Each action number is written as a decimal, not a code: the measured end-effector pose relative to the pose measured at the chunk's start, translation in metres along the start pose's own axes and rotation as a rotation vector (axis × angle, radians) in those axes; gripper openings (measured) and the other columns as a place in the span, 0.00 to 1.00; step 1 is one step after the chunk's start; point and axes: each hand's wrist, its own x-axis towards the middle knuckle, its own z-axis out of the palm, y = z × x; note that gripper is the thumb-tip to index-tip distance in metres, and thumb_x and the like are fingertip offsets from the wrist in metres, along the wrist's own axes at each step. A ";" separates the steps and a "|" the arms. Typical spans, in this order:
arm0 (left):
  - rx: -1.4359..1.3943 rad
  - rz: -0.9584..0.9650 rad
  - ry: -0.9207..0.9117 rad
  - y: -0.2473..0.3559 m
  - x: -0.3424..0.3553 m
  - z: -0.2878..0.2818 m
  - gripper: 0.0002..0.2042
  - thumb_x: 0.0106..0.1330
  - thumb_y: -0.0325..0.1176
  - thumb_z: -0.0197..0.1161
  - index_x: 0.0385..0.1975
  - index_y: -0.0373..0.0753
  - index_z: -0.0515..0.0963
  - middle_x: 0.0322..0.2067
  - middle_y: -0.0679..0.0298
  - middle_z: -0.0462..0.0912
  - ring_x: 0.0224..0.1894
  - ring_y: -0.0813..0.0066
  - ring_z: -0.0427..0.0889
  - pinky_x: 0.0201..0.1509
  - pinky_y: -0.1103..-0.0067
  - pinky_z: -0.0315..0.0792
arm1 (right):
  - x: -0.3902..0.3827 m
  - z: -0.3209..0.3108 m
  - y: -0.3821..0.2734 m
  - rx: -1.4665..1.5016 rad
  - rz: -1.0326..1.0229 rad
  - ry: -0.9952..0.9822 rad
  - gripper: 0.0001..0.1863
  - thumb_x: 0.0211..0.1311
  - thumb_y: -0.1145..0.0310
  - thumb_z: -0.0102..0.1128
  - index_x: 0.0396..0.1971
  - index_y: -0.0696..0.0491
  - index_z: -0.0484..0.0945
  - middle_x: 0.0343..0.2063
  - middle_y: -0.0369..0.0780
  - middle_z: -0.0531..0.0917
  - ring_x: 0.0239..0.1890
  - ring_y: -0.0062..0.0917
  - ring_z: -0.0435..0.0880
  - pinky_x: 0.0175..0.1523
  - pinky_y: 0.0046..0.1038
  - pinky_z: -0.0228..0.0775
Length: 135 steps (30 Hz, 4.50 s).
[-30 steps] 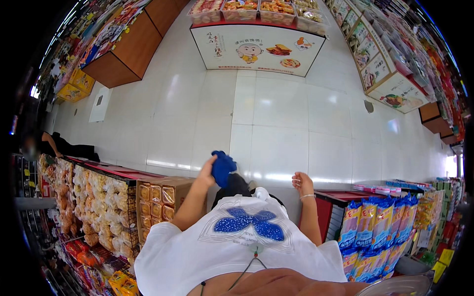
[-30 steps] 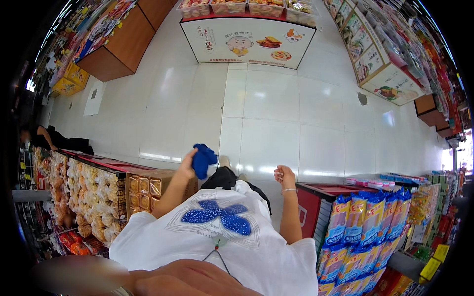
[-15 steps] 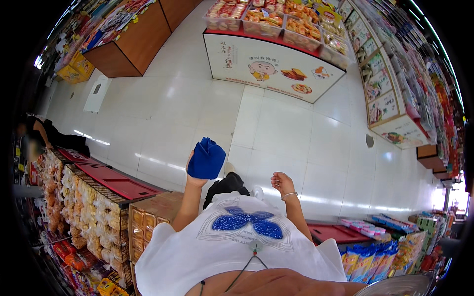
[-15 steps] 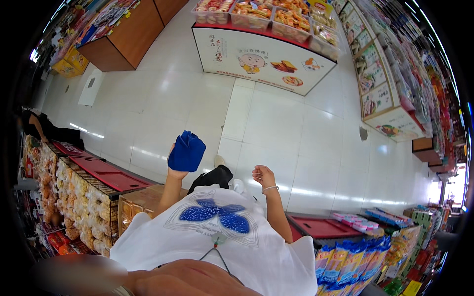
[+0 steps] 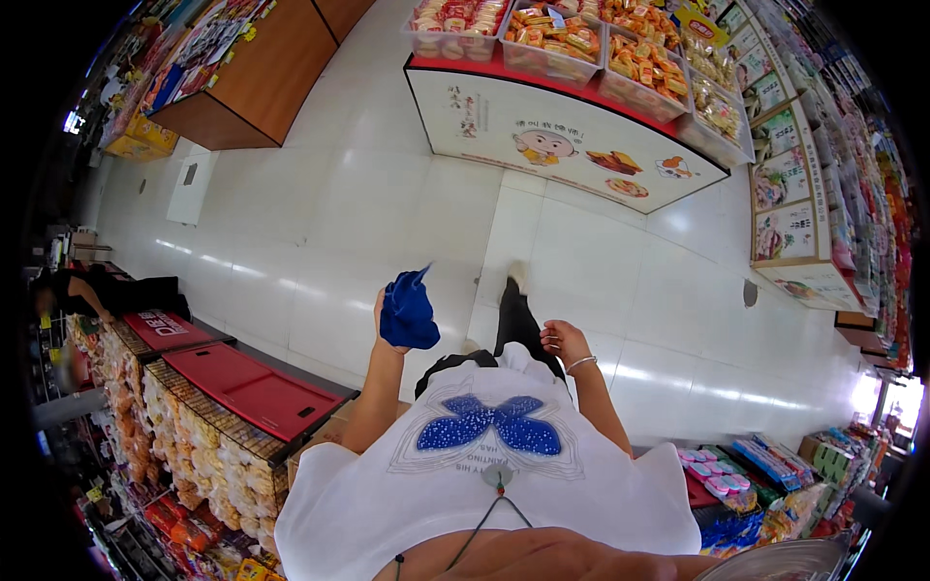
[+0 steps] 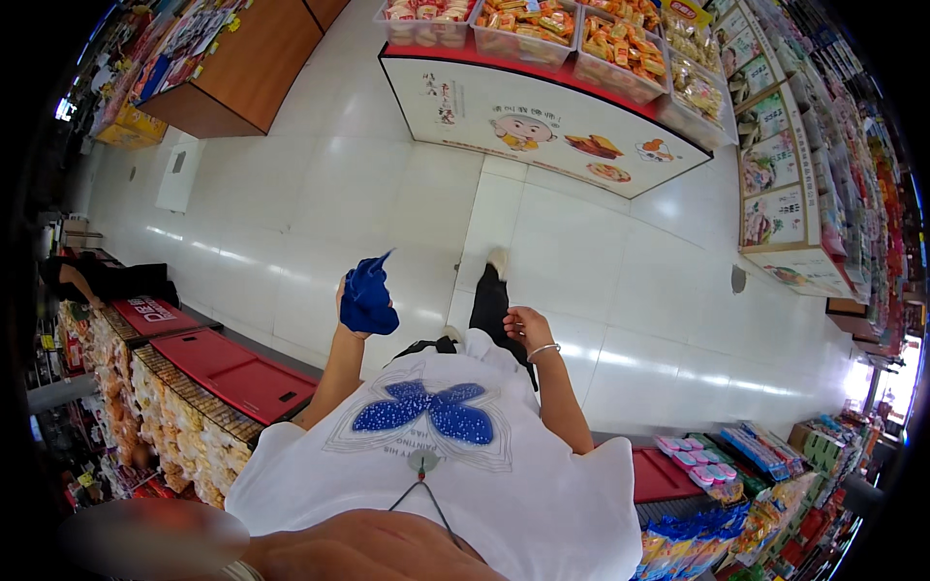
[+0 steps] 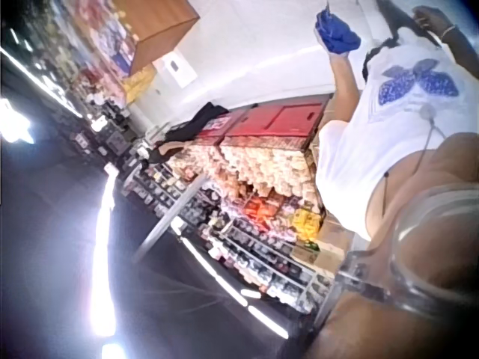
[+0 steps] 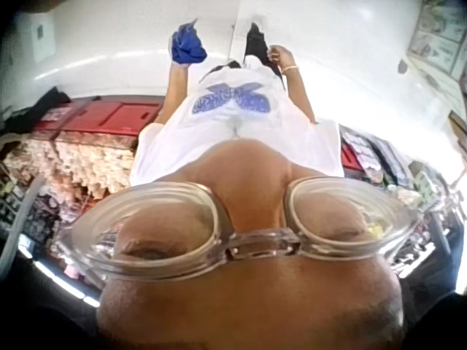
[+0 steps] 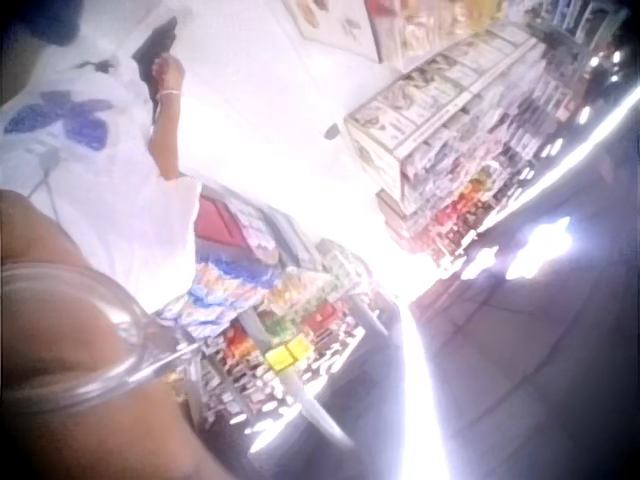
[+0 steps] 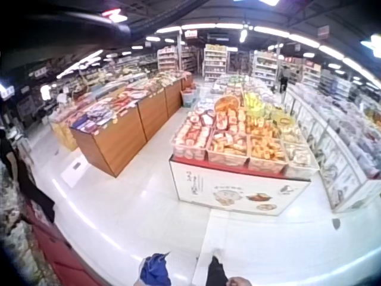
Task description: The person moves plastic bins containing snack packages, wipes a red display shelf with a blue cloth, and rearranges packaged snacks within the bins by hand.
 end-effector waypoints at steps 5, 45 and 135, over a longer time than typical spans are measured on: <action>-0.003 -0.055 -0.013 0.017 0.095 0.059 0.20 0.62 0.49 0.40 0.32 0.42 0.76 0.26 0.61 0.78 0.25 0.64 0.77 0.28 0.69 0.72 | 0.089 -0.001 -0.089 0.010 -0.023 0.002 0.12 0.59 0.60 0.51 0.35 0.53 0.74 0.26 0.37 0.79 0.28 0.21 0.77 0.32 0.22 0.72; -0.392 -0.323 0.214 0.162 0.703 0.285 0.29 0.62 0.55 0.41 0.60 0.46 0.61 0.62 0.61 0.60 0.64 0.59 0.56 0.64 0.53 0.49 | 0.408 0.147 -0.587 -0.055 -0.026 0.151 0.12 0.63 0.61 0.50 0.40 0.53 0.70 0.28 0.38 0.79 0.29 0.23 0.78 0.36 0.23 0.73; 2.443 0.841 -1.185 0.175 0.701 0.358 0.22 0.64 0.38 0.49 0.60 0.55 0.64 0.63 0.66 0.59 0.64 0.69 0.58 0.66 0.66 0.48 | 0.417 0.215 -0.526 -1.079 -1.147 0.660 0.23 0.43 0.74 0.56 0.45 0.45 0.75 0.44 0.35 0.76 0.31 0.32 0.75 0.39 0.30 0.71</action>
